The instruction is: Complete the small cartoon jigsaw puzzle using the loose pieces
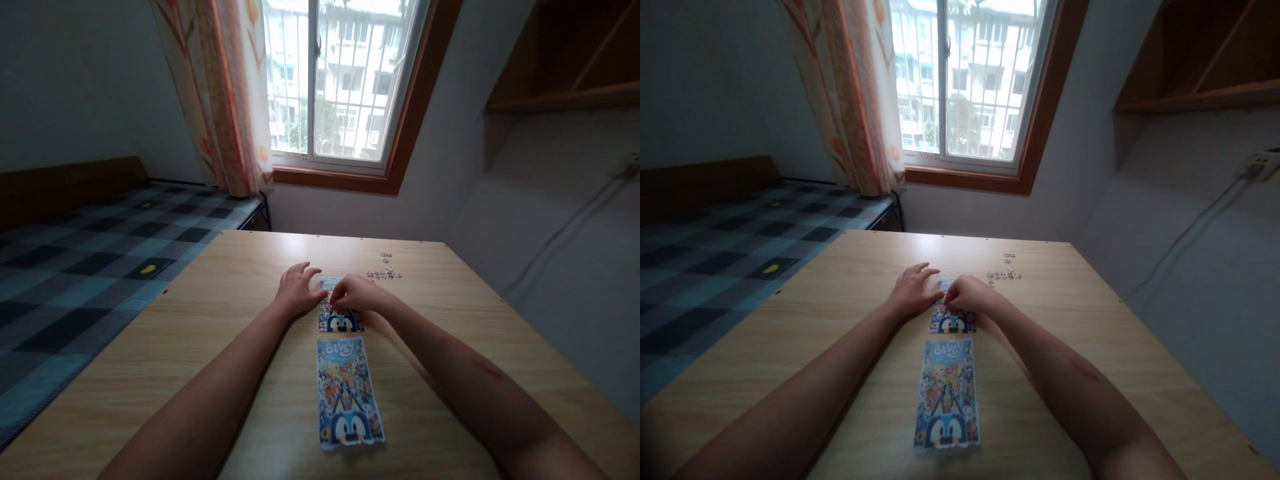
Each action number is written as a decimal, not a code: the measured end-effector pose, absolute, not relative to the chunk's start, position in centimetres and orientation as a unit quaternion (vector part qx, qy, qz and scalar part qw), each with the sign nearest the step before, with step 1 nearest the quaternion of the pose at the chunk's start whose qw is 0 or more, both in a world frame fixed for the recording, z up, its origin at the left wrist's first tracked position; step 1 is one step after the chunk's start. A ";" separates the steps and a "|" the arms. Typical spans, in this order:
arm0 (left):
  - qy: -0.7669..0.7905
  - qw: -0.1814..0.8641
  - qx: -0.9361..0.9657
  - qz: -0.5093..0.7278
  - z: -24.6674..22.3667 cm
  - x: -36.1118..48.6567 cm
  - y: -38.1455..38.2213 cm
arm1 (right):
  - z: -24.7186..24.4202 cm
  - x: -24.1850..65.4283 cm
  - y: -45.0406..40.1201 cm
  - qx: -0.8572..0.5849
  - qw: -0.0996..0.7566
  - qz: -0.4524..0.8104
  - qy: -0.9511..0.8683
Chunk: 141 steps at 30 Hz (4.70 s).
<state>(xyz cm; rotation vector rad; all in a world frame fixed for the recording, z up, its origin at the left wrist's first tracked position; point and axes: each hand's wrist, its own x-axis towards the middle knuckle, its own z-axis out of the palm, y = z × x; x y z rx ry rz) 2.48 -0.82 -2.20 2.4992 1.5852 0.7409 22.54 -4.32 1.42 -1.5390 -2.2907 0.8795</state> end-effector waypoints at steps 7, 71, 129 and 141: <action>0.520 0.049 0.819 0.239 -2.1 2.5 -0.8 | 1.3 22.4 -4.3 -0.533 0.114 0.280 -0.790; 0.493 0.048 0.866 0.074 -1.0 3.5 -2.5 | -1.1 35.7 0.0 -0.676 0.453 -0.195 -0.547; 0.498 0.051 0.852 0.154 -1.6 2.7 -0.4 | -5.4 39.6 2.2 -0.738 0.377 0.042 -0.559; 0.500 0.046 0.847 0.175 -1.8 2.7 -0.3 | -4.8 39.6 2.5 -0.767 0.311 0.091 -0.553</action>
